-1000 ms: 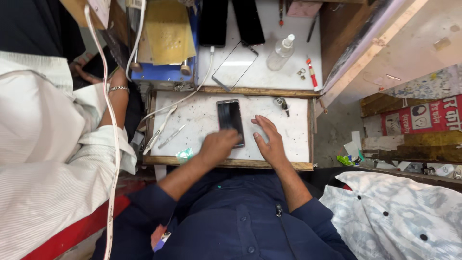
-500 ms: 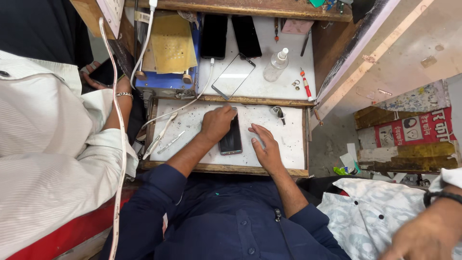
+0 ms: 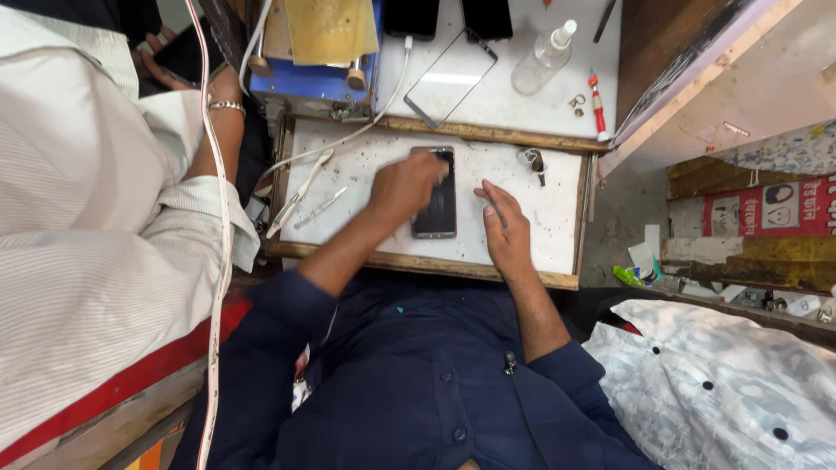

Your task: The person removes a green protective film from a smartphone screen, then wipes the screen with a cloth. They apply a small amount of liquid from a bottle onto the screen and continue wiping. The phone remains on the workbench throughout.

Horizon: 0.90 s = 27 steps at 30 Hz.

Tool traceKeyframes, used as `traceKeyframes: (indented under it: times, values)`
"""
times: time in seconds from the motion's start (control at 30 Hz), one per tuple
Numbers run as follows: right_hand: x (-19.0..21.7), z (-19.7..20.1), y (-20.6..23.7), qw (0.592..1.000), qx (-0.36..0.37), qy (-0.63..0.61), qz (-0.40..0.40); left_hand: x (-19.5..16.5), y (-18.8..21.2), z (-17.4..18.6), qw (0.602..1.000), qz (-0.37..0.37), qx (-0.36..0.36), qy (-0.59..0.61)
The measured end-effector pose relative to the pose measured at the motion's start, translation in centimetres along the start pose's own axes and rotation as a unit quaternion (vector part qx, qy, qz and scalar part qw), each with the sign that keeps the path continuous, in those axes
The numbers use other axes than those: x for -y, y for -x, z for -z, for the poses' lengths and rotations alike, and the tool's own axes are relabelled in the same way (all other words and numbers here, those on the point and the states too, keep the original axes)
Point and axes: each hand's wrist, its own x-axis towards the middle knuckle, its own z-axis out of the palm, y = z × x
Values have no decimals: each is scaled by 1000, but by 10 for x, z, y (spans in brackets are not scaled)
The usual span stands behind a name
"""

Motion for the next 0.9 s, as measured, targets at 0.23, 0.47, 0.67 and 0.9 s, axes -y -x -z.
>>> traceKeyframes:
  times: [0.23, 0.47, 0.67, 0.9]
  values:
    - [3, 1, -2, 1000, 7, -8, -20, 13, -27, -14, 994, -40, 26, -95]
    - [-2, 1, -1, 999, 15, -11, -29, -28, 57, -16, 982, -94, 148, -66]
    - [-5, 0, -1, 1000, 15, 0, -16, 7, 16, -8, 999, -51, 13, -4]
    - [6, 0, -5, 1000, 11, 9, -17, 22, -17, 0, 992, -55, 51, -100]
